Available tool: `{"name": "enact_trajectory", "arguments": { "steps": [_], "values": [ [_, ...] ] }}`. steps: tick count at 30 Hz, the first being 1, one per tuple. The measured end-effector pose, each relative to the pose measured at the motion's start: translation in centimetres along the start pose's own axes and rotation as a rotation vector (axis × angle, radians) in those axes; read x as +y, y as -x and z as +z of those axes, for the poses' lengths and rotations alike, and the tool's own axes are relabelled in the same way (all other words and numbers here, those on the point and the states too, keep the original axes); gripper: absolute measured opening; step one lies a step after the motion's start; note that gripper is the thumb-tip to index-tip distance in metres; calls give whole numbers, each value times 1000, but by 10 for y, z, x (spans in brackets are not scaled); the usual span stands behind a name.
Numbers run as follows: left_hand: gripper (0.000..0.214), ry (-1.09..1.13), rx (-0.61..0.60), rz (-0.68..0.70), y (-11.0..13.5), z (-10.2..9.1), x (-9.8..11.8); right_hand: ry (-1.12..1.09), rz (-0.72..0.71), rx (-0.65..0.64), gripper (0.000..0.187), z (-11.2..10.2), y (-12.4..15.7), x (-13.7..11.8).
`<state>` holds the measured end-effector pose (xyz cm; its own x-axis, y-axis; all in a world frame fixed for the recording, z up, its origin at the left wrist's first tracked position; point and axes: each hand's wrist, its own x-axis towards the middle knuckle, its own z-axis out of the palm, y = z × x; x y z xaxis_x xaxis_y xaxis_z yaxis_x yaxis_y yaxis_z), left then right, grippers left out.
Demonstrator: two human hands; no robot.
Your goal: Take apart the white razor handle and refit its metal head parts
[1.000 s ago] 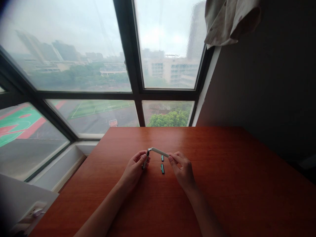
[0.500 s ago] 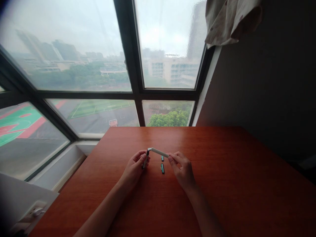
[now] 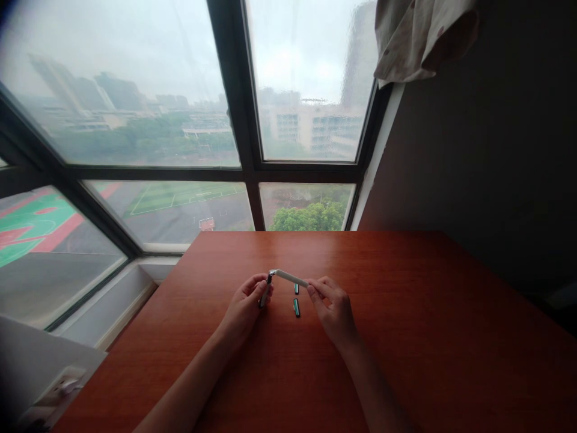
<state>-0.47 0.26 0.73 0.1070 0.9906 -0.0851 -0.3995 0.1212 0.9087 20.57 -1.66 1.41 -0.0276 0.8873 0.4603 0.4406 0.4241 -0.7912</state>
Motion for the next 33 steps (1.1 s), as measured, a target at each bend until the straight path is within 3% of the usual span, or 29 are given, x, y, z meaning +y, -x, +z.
{"name": "enact_trajectory", "arguments": {
  "steps": [11, 33],
  "values": [
    [30, 1, 18, 2, 0, 0, 1, -5, 21, 41, 24, -2, -1, 1],
    [30, -37, -30, -8, 2, 2, 0, -46, -4, -22, 25, 2, 0, -1]
  ]
}}
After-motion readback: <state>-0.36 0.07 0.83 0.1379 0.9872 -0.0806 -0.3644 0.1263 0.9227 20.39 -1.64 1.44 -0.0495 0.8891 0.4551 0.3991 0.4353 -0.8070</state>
